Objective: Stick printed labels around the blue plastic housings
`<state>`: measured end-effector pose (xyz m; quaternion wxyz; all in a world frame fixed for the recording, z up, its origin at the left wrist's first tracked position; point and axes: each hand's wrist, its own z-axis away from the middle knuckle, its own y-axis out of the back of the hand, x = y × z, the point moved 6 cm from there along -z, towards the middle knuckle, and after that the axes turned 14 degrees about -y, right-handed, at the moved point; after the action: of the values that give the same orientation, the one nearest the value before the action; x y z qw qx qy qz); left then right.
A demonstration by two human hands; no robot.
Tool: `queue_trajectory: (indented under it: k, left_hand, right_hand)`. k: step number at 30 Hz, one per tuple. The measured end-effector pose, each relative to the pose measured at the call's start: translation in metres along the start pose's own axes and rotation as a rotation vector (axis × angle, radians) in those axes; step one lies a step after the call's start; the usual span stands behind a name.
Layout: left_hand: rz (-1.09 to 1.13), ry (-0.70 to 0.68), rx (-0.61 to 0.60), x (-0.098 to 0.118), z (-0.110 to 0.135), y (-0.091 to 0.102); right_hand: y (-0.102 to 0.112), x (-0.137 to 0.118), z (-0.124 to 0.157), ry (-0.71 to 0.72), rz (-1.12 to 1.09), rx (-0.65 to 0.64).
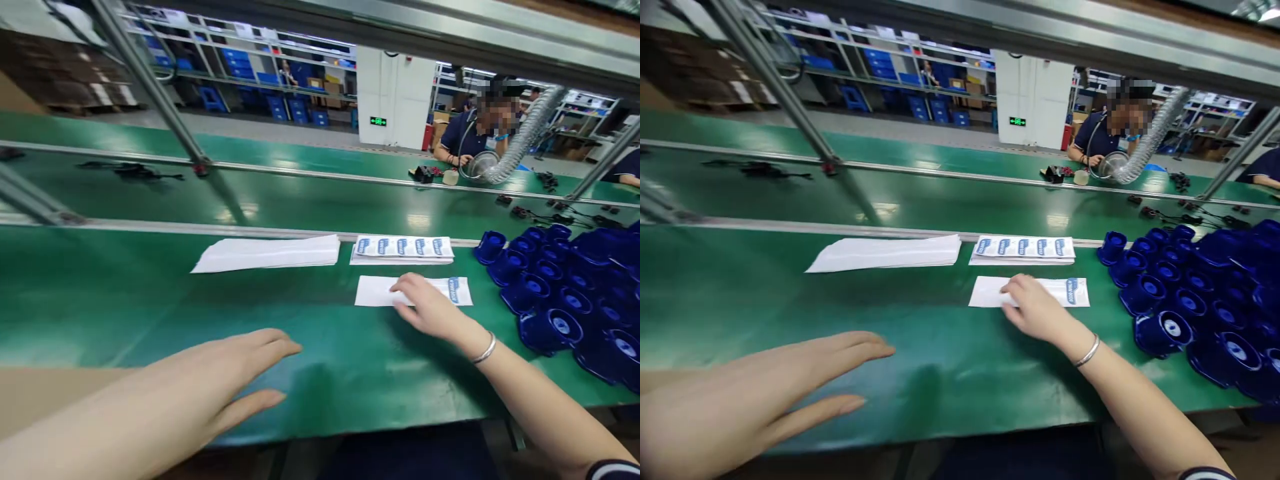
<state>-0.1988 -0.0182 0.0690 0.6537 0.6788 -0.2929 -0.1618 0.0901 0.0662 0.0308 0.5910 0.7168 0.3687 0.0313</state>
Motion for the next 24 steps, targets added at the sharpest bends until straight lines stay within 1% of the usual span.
queue_trajectory:
  k: [1,2,3,4,6,8,9,11,12,14,16,17,18,19,21,22,23,24]
  left_hand:
    - [0.029,-0.061,-0.061,0.012,-0.025,-0.005]
    - [0.053,-0.11,-0.096,0.024,-0.049,-0.012]
    - [0.071,-0.15,-0.098,0.035,-0.074,-0.019]
    - [0.082,-0.183,-0.067,0.045,-0.098,-0.029]
    - [0.1,-0.244,-0.016,0.064,-0.143,-0.055]
    - [0.128,-0.289,0.028,0.079,-0.182,-0.085]
    - [0.14,-0.311,0.054,0.085,-0.198,-0.099]
    - [0.149,-0.349,0.109,0.095,-0.222,-0.121]
    - [0.145,-0.359,0.128,0.099,-0.229,-0.128]
    - [0.122,-0.353,0.147,0.104,-0.237,-0.138]
    - [0.086,-0.325,0.158,0.107,-0.236,-0.14]
    - [0.066,-0.312,0.164,0.108,-0.234,-0.139]
    - [0.044,-0.3,0.169,0.108,-0.232,-0.137]
    - [0.022,-0.291,0.169,0.107,-0.229,-0.133]
    - [-0.025,-0.268,0.168,0.097,-0.224,-0.121]
    - [-0.052,-0.247,0.17,0.087,-0.221,-0.111]
    - [-0.081,-0.216,0.175,0.073,-0.217,-0.099]
    - [-0.111,-0.178,0.182,0.054,-0.213,-0.086]
  right_hand:
    - [0.011,0.027,0.002,-0.081,0.033,0.056]
    - [0.02,0.053,0.005,-0.155,0.065,0.104]
    - [0.027,0.078,0.009,-0.223,0.094,0.146]
    - [0.032,0.1,0.013,-0.285,0.121,0.178]
    - [0.036,0.133,0.023,-0.383,0.157,0.212]
    - [0.034,0.152,0.029,-0.432,0.161,0.2]
    - [0.032,0.156,0.031,-0.438,0.152,0.184]
    - [0.031,0.155,0.031,-0.416,0.118,0.15]
    - [0.032,0.151,0.03,-0.391,0.091,0.135]
    - [0.037,0.135,0.029,-0.322,0.032,0.105]
    - [0.046,0.116,0.03,-0.239,-0.074,0.095]
    - [0.051,0.108,0.032,-0.2,-0.157,0.103]
    - [0.059,0.101,0.035,-0.171,-0.293,0.137]
    - [0.066,0.098,0.038,-0.157,-0.446,0.192]
    - [0.081,0.102,0.046,-0.167,-0.794,0.382]
    - [0.084,0.107,0.05,-0.194,-0.937,0.48]
    - [0.084,0.112,0.053,-0.234,-1.045,0.563]
    - [0.082,0.117,0.055,-0.282,-1.114,0.616]
